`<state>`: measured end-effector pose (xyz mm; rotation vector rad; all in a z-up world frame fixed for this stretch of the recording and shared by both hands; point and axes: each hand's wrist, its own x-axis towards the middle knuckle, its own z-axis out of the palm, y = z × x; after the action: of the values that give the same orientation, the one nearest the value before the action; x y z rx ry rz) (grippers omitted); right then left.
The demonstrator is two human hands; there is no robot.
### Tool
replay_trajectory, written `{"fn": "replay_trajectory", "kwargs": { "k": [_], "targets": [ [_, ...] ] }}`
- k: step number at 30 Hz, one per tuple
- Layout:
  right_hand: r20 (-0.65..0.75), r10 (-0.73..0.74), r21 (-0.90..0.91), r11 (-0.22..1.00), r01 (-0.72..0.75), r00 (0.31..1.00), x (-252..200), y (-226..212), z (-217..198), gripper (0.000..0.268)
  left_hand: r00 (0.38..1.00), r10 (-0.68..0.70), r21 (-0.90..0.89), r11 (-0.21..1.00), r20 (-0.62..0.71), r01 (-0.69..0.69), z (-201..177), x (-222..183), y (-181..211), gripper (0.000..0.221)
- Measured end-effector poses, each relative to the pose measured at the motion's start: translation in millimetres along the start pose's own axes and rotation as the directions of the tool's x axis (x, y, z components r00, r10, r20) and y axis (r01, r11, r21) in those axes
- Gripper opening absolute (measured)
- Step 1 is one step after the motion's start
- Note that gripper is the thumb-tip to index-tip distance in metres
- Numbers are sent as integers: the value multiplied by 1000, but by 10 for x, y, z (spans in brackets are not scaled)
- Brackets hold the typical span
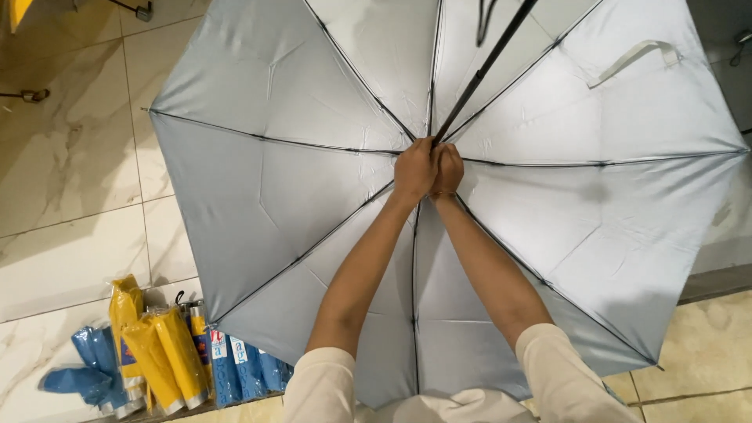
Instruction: The person is organizing umbrellas, putting one into a protective sleeve, and then opening and carefully folding a large silver umbrella.
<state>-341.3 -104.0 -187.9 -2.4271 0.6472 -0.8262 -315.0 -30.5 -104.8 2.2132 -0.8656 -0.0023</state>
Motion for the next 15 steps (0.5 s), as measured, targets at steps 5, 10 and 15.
{"fn": "replay_trajectory", "kwargs": {
  "k": [5, 10, 15],
  "targets": [
    [-71, -29, -35, 999, 26, 997, -2, 21, -28, 13, 1000, -9, -41, 999, 17, 10, 73, -21, 11, 26],
    [-127, -63, -72, 996, 54, 990, -11, -2, -46, 16, 1000, -1, -37, 999, 20, 2, 118, -49, -26, 26],
    [-199, -111, -121, 989, 89, 974, 44, 58, -41, 21, 998, -62, -98, 993, 21, 64, -83, -6, 72, 29]
  ]
}}
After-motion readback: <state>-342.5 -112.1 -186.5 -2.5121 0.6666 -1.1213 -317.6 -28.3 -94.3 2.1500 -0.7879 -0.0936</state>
